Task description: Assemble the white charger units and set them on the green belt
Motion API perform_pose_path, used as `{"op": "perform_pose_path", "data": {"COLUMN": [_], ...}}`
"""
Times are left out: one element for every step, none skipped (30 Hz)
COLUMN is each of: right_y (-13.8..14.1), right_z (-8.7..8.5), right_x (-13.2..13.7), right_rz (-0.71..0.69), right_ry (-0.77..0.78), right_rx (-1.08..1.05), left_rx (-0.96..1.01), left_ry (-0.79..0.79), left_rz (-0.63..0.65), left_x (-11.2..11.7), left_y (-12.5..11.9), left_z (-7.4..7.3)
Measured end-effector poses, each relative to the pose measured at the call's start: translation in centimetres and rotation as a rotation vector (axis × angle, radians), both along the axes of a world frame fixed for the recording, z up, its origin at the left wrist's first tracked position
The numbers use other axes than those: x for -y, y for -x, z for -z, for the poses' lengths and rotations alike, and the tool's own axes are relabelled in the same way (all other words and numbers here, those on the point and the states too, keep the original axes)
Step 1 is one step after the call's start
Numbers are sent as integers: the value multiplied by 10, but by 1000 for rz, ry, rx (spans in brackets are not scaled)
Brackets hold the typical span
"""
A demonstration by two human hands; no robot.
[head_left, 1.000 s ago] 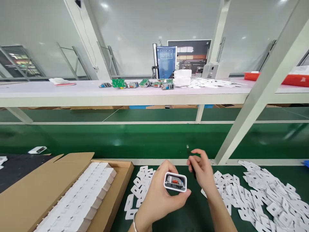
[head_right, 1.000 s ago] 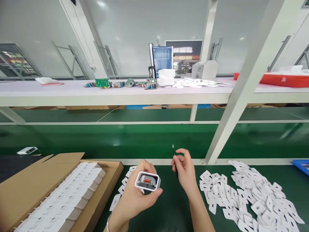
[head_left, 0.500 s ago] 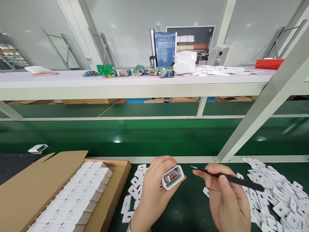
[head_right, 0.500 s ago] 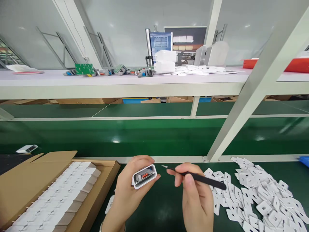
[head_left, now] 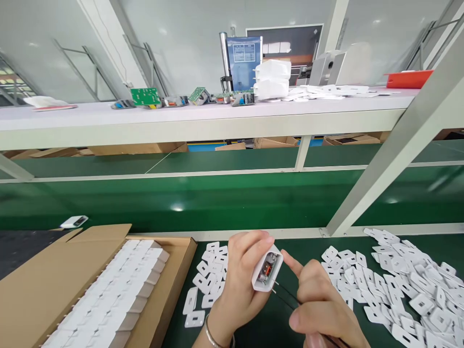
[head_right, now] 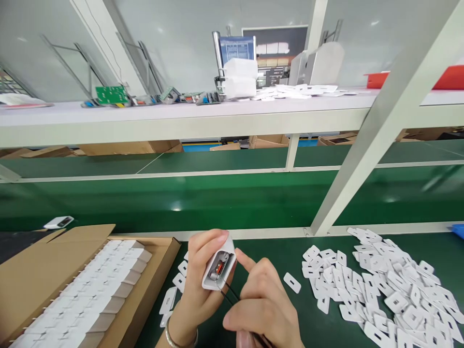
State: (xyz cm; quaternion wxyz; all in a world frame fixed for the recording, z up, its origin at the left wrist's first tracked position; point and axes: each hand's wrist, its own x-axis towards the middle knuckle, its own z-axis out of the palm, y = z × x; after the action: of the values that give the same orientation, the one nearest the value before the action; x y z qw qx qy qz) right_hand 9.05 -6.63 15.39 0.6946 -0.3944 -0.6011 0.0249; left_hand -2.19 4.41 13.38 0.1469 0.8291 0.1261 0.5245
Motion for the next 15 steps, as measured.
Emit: {"op": "perform_pose_path", "data": {"right_y": [0, -1, -1, -1, -2, -2, -3, -4, -4, -4, -4, -3, -2, -1, 0], "right_z": [0, 0, -1, -1, -2, -3, -3, -4, -4, -4, -4, -5, -5, -5, -5], "right_x": [1, 1, 2, 2, 2, 2, 3, 3, 3, 4, 4, 4, 4, 4, 4], "right_rz": [9, 17, 22, 25, 26, 24, 20, 15, 9, 4, 7, 20, 34, 44, 52], "right_ry": [9, 11, 10, 9, 9, 11, 14, 20, 29, 39, 49, 50, 49, 45, 36], "right_rx": [4, 9, 16, 28, 44, 66, 88, 110, 131, 148, 153, 147, 138, 135, 133], "left_rx": [7, 14, 20, 25, 30, 35, 39, 44, 49, 55, 58, 61, 65, 68, 71], "left_ry": [-4, -8, -12, -15, -17, -18, -18, -17, -15, -13, -12, -11, -13, -16, -22], "left_rz": [2, 1, -4, -9, -16, -22, -24, -23, -21, -18, -15, -14, -14, -14, -13], "left_x": [0, 0, 0, -1, -1, -1, -1, -1, 0, 0, 0, 1, 1, 1, 1], "left_y": [0, -1, -1, -1, -2, -2, -2, -2, -2, -3, -3, -3, -3, -4, -4], "left_z": [1, 3, 4, 5, 6, 7, 8, 9, 9, 9, 9, 9, 9, 9, 8]}}
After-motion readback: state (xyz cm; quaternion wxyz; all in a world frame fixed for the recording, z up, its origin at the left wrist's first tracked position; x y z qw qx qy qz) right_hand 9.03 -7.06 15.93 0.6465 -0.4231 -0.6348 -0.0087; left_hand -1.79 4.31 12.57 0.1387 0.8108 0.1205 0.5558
